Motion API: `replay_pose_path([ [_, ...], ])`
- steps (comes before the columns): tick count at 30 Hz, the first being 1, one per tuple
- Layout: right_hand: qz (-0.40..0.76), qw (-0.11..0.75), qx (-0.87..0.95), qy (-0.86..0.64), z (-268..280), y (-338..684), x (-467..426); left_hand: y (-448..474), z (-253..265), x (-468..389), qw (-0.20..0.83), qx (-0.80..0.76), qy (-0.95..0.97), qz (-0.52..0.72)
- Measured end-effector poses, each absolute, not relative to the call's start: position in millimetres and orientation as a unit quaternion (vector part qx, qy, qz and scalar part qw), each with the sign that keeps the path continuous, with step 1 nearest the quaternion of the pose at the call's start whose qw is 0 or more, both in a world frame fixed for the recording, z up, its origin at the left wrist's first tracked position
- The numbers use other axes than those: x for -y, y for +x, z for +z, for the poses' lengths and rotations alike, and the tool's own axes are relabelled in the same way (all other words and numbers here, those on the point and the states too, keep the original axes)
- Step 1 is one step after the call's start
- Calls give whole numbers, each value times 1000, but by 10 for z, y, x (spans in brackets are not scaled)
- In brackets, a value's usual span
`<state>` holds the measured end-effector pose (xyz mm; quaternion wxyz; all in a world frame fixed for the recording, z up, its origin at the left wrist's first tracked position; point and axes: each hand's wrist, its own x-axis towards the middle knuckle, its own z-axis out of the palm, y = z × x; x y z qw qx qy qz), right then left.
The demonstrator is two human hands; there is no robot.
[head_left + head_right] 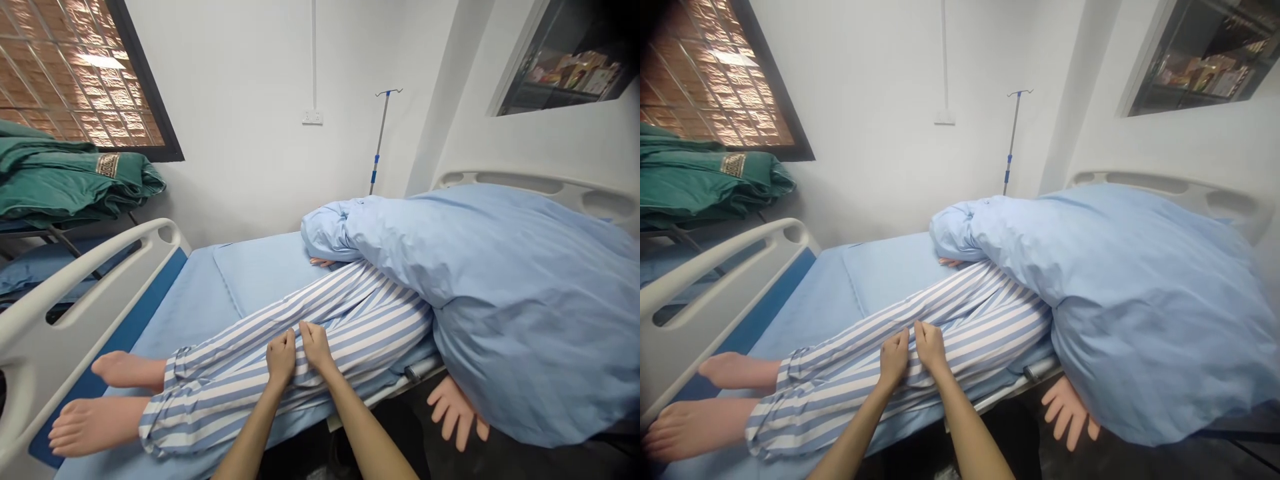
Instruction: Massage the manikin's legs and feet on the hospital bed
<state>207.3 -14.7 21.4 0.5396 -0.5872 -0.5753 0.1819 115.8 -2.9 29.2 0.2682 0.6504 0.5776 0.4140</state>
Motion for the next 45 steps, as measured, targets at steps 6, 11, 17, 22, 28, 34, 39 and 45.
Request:
replay_pose_path([
  [6, 223, 574, 554, -561, 228, 2121, 144, 1368, 498, 17, 393, -536, 543, 512],
  [11, 228, 596, 538, -552, 156, 2110, 134, 1490, 386, 91, 361, -534, 581, 497],
  [17, 201, 545, 556, -594, 275, 2086, 88, 1442, 251, 89, 327, -548, 595, 488],
  [22, 128, 471, 631, -603, 532, 2197, 80, 1434, 245, 79, 327, -544, 620, 461],
  [28, 130, 446, 628, -624, 289, 2322, 126, 1441, 204, 89, 313, -535, 641, 453],
  [34, 120, 458, 592, -652, 169, 2300, 83, 1481, 237, 72, 374, -525, 606, 466],
  [39, 161, 520, 576, -610, 222, 2331, 115, 1607, 514, 83, 430, -494, 568, 498],
  [45, 205, 579, 532, -583, 207, 2357, 125, 1655, 354, 120, 362, -498, 639, 460],
])
